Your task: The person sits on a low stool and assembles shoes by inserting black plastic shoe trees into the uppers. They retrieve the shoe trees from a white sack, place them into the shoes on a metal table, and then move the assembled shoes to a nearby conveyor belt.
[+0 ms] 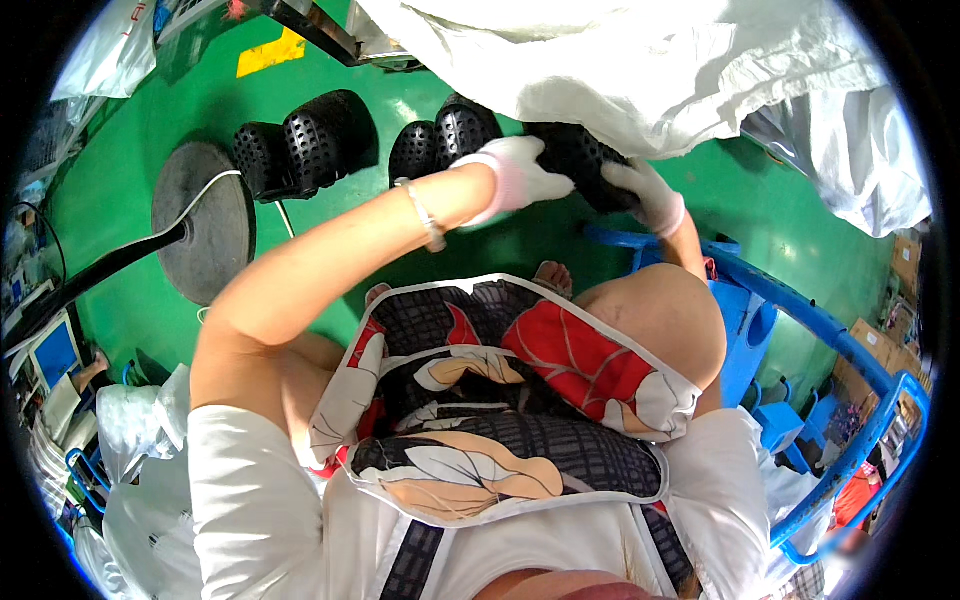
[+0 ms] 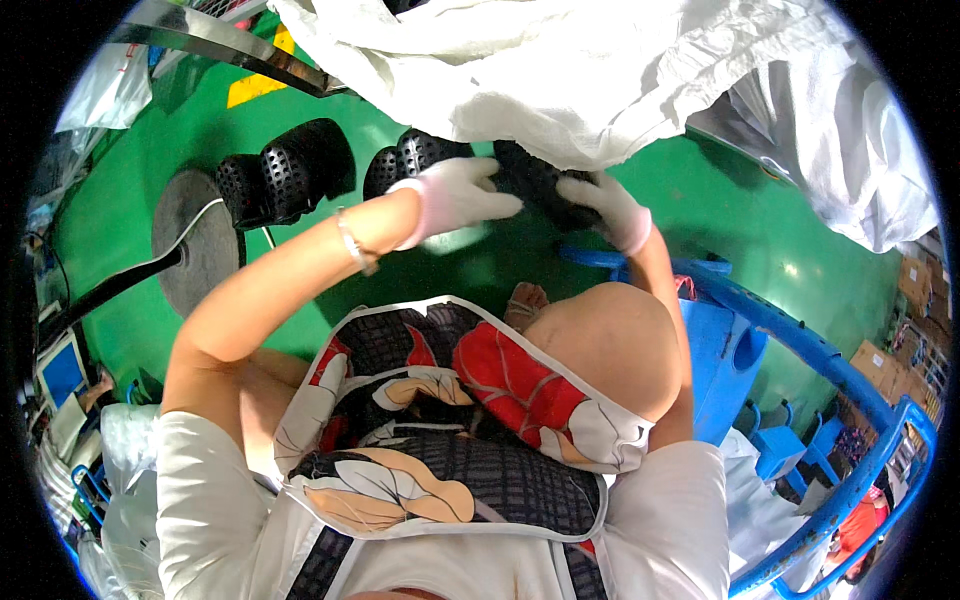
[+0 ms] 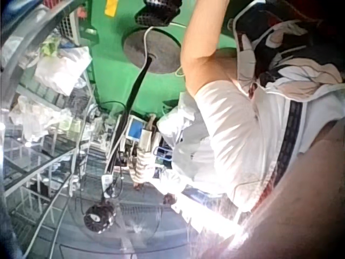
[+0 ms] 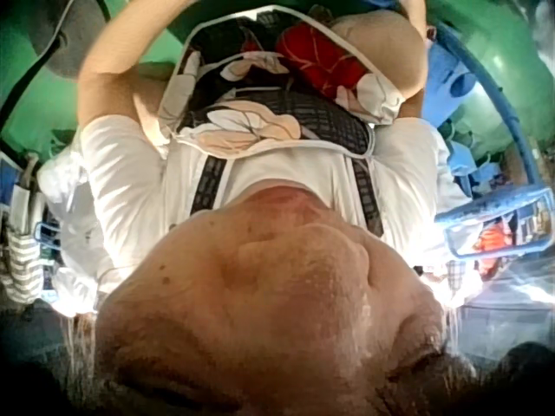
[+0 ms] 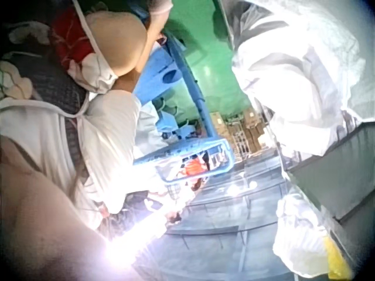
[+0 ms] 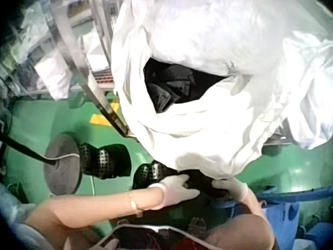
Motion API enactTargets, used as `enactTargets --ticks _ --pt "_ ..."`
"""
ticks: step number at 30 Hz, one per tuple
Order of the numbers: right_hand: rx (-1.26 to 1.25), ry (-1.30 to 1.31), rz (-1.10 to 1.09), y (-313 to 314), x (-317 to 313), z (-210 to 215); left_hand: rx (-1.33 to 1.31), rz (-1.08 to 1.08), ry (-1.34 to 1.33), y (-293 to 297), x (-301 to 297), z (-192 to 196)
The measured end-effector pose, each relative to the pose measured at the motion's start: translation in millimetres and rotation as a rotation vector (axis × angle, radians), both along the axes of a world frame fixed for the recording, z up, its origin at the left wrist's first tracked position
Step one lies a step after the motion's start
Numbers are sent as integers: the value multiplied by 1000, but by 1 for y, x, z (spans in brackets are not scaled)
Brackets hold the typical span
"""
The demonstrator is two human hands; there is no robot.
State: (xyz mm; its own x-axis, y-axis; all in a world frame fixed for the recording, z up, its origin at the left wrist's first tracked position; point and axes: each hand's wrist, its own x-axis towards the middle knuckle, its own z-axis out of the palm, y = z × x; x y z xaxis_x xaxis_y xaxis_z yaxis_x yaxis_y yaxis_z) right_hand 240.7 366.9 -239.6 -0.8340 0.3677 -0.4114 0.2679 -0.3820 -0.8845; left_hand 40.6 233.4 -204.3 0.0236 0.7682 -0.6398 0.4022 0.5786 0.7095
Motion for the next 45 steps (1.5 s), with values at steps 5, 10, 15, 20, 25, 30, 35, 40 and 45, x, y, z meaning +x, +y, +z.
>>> enactTargets --ticks 5,10,15,20,25,30,35,40,45 --pt "388 22 1 8 -2 -84 2 230 46 25 32 -50" --pt "22 -220 -488 10 -24 -74 -145 655 -420 29 43 -58" --pt "201 -254 -349 12 -16 -82 90 420 -404 14 42 -93" --pt "420 -283 -151 12 -11 -85 111 867 -686 25 49 -101" --pt "559 -255 1 -4 -31 -101 53 871 -256 14 43 -105" --pt "676 -313 72 -4 -22 -104 -102 672 -20 32 52 -98" --pt "732 -304 228 -13 -44 -111 164 799 266 16 49 -127" --pt "573 -264 180 -14 -62 -90 171 856 80 8 38 -102" --pt "38 -468 9 -17 -50 -60 240 410 221 -22 5 -29"
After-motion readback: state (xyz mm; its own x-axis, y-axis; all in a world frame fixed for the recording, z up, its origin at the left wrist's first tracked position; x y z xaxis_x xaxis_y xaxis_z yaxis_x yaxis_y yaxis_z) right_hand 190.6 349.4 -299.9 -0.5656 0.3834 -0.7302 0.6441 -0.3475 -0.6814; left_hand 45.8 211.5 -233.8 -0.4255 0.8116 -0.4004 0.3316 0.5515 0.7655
